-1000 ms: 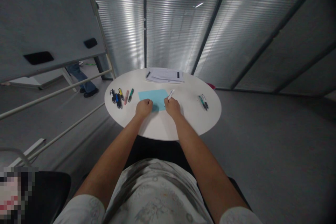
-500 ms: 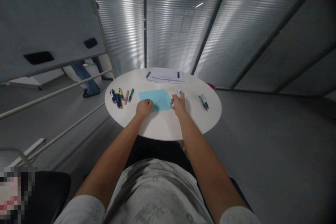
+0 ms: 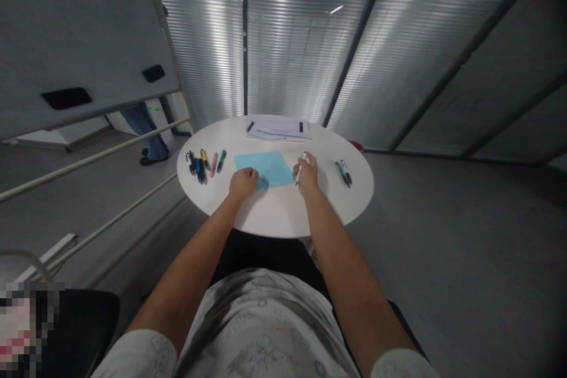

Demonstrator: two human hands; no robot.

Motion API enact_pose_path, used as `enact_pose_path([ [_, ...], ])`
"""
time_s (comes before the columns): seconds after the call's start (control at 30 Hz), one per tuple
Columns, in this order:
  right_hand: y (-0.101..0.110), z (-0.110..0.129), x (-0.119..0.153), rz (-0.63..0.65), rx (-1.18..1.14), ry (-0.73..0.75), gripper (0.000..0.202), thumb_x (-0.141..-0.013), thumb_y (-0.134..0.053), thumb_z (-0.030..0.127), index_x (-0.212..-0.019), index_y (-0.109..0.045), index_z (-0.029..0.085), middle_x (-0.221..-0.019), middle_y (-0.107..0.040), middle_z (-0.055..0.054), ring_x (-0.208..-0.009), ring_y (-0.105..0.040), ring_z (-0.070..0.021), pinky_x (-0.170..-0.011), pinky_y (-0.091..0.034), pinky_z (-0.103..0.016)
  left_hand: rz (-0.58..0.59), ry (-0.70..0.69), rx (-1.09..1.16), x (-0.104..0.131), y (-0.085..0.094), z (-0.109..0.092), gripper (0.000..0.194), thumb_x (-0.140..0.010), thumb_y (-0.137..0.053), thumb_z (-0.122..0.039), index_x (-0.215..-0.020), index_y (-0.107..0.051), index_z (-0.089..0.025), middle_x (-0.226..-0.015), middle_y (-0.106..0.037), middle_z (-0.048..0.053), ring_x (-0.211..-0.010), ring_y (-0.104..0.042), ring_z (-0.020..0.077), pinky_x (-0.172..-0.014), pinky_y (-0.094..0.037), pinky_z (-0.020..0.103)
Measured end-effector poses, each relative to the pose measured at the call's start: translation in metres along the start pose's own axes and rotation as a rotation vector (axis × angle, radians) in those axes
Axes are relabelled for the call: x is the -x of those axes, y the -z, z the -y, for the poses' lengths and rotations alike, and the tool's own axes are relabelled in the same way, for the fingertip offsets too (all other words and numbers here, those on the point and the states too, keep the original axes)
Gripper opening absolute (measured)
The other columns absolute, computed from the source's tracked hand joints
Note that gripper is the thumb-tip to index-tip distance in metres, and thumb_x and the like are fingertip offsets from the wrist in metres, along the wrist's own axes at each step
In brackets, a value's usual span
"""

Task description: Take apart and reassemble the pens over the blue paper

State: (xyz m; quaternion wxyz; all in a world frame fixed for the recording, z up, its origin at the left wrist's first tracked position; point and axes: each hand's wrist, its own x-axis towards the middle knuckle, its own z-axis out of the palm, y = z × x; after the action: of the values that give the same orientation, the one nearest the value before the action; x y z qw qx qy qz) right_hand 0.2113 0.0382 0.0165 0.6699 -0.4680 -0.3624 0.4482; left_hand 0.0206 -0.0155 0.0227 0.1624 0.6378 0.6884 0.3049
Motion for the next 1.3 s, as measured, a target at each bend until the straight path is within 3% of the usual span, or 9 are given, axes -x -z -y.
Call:
enact_pose_path([
  [0.23, -0.002, 0.002, 0.004, 0.031, 0.054, -0.012, 0.062, -0.070, -0.055, 0.031, -0.130, -0.039, 0.024, -0.045, -0.044, 0.015, -0.035, -0.040, -0.0090, -0.035, -0.030, -0.016, -0.005, -0.014, 0.000, 0.000, 0.000, 0.000, 0.030, -0.085, -0.045, -0.029, -0.084, -0.072, -0.016, -0.085, -0.071, 0.010, -0.085, -0.063, 0.0199, -0.072, -0.042, 0.027],
  [0.33, 0.001, -0.001, -0.001, -0.017, 0.121, -0.045, 0.067, -0.068, -0.054, 0.028, -0.133, -0.036, 0.023, -0.047, -0.045, 0.014, -0.036, -0.041, -0.0094, -0.035, -0.029, -0.015, -0.007, -0.016, 0.002, -0.001, -0.002, 0.001, 0.031, -0.086, -0.044, -0.029, -0.084, -0.073, -0.016, -0.085, -0.072, 0.010, -0.084, -0.063, 0.0199, -0.073, -0.043, 0.028],
  [0.5, 0.016, 0.005, -0.019, -0.073, 0.320, -0.036, 0.050, -0.073, -0.047, 0.027, -0.123, -0.047, 0.021, -0.055, -0.047, 0.011, -0.041, -0.041, -0.0091, -0.041, -0.034, -0.017, -0.007, -0.008, -0.003, -0.001, -0.002, 0.001, 0.032, -0.087, -0.044, -0.030, -0.085, -0.073, -0.017, -0.084, -0.072, 0.009, -0.085, -0.063, 0.0199, -0.072, -0.043, 0.027],
  [0.57, 0.028, 0.013, -0.027, -0.040, 0.537, 0.034, 0.048, -0.076, -0.046, 0.025, -0.123, -0.051, 0.019, -0.064, -0.057, 0.004, -0.049, -0.049, -0.0118, -0.049, -0.042, -0.022, -0.008, 0.001, -0.008, -0.001, -0.002, 0.000, 0.033, -0.087, -0.043, -0.030, -0.085, -0.073, -0.016, -0.084, -0.072, 0.010, -0.086, -0.064, 0.0201, -0.073, -0.043, 0.027],
  [0.63, 0.042, 0.024, -0.033, -0.019, 0.860, 0.163, 0.053, -0.077, -0.048, 0.022, -0.130, -0.051, 0.017, -0.086, -0.067, -0.006, -0.070, -0.061, -0.0174, -0.066, -0.049, -0.029, -0.011, -0.001, -0.012, 0.000, -0.001, -0.001, 0.033, -0.087, -0.043, -0.030, -0.085, -0.073, -0.016, -0.085, -0.072, 0.010, -0.087, -0.064, 0.0204, -0.073, -0.043, 0.027],
  [0.73, 0.062, 0.041, -0.035, 0.027, 1.299, 0.294, 0.060, -0.081, -0.049, 0.022, -0.141, -0.045, 0.015, -0.118, -0.064, -0.017, -0.102, -0.061, -0.0274, -0.089, -0.045, -0.039, -0.014, -0.009, -0.018, 0.001, 0.000, -0.002, 0.033, -0.088, -0.043, -0.029, -0.085, -0.073, -0.016, -0.087, -0.072, 0.011, -0.088, -0.064, 0.0209, -0.074, -0.043, 0.028],
  [0.9, 0.085, 0.047, -0.028, 0.044, 1.673, 0.368, 0.062, -0.088, -0.045, 0.021, -0.148, -0.034, 0.013, -0.113, -0.064, -0.023, -0.113, -0.055, -0.0346, -0.094, -0.038, -0.050, -0.010, -0.002, -0.039, 0.000, -0.001, -0.002, 0.035, -0.089, -0.041, -0.030, -0.086, -0.073, -0.016, -0.089, -0.073, 0.010, -0.089, -0.064, 0.0208, -0.075, -0.043, 0.028],
  [1.0, 0.093, 0.038, -0.025, 0.022, 1.723, 0.398, 0.059, -0.091, -0.043, 0.024, -0.149, -0.033, 0.013, -0.114, -0.063, -0.023, -0.117, -0.051, -0.0368, -0.094, -0.035, -0.056, -0.014, -0.013, -0.040, 0.000, -0.001, 0.000, 0.035, -0.089, -0.041, -0.030, -0.086, -0.073, -0.017, -0.091, -0.073, 0.011, -0.089, -0.064, 0.0206, -0.075, -0.043, 0.028],
  [1.3, 0.100, 0.031, -0.032, 0.098, 1.748, 0.341, 0.055, -0.093, -0.043, 0.029, -0.146, -0.037, 0.016, -0.120, -0.060, -0.021, -0.116, -0.051, -0.0337, -0.092, -0.037, -0.048, -0.006, -0.001, -0.044, -0.001, -0.001, 0.000, 0.035, -0.089, -0.042, -0.030, -0.087, -0.073, -0.016, -0.089, -0.073, 0.010, -0.088, -0.064, 0.0202, -0.074, -0.043, 0.027],
])
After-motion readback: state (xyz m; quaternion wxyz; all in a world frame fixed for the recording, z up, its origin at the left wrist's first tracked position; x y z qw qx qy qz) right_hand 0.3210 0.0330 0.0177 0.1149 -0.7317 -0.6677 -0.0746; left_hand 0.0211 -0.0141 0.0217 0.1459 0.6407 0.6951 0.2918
